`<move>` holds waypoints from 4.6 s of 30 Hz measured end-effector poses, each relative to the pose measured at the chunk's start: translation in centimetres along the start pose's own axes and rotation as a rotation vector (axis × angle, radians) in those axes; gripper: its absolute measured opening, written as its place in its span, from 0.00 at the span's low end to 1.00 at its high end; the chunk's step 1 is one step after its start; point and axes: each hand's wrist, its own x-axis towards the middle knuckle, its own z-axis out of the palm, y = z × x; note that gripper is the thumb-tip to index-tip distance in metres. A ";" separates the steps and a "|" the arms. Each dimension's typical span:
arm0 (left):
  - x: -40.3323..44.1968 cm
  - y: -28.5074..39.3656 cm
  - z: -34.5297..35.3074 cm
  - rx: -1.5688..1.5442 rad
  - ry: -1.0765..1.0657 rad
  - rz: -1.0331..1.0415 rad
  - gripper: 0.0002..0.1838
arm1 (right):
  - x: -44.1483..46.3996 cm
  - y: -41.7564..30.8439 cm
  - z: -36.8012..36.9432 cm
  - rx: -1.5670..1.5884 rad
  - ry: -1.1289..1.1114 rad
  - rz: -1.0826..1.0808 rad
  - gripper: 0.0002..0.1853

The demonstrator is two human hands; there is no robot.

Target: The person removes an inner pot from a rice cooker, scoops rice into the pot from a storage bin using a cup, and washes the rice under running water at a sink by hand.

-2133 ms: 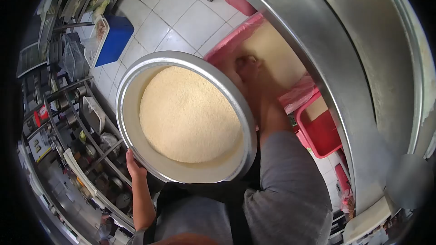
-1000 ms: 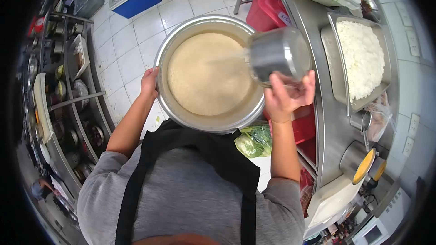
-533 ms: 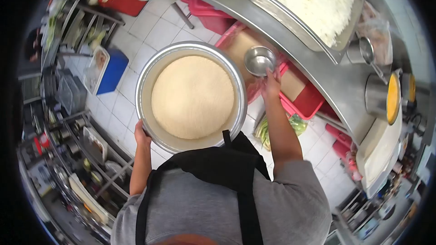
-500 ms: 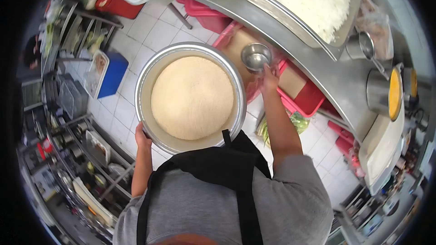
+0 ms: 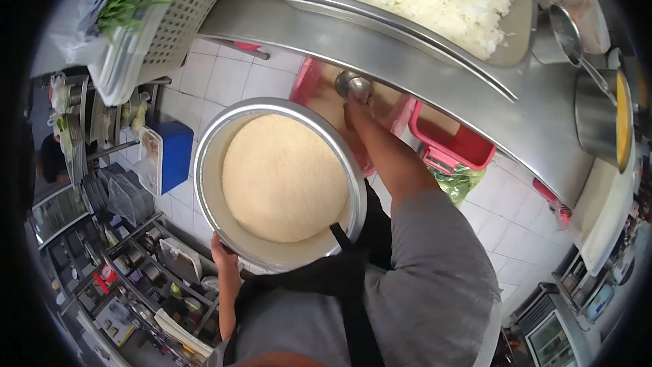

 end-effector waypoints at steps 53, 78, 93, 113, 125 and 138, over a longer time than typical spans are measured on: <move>-7.9 26.7 -37.3 0.417 0.004 0.411 0.32 | -38.1 -30.3 -17.8 0.666 -1.330 -0.859 0.34; -27.6 0.5 -44.2 0.819 0.851 0.321 0.36 | 17.3 -1.7 -9.8 1.478 -0.155 0.207 0.20; -26.3 8.5 -40.3 0.976 0.713 0.450 0.28 | 20.3 -0.5 -9.1 1.655 -0.014 0.237 0.27; -11.3 17.9 -34.6 0.554 0.666 0.300 0.40 | 22.1 -3.5 -7.5 1.700 0.259 0.326 0.37; -0.1 23.2 -37.9 0.562 0.592 0.307 0.37 | 24.3 -12.6 -6.4 1.720 0.477 0.428 0.43; 4.6 27.7 -33.9 0.544 0.507 0.349 0.36 | 24.0 -16.4 2.7 2.072 0.334 0.675 0.48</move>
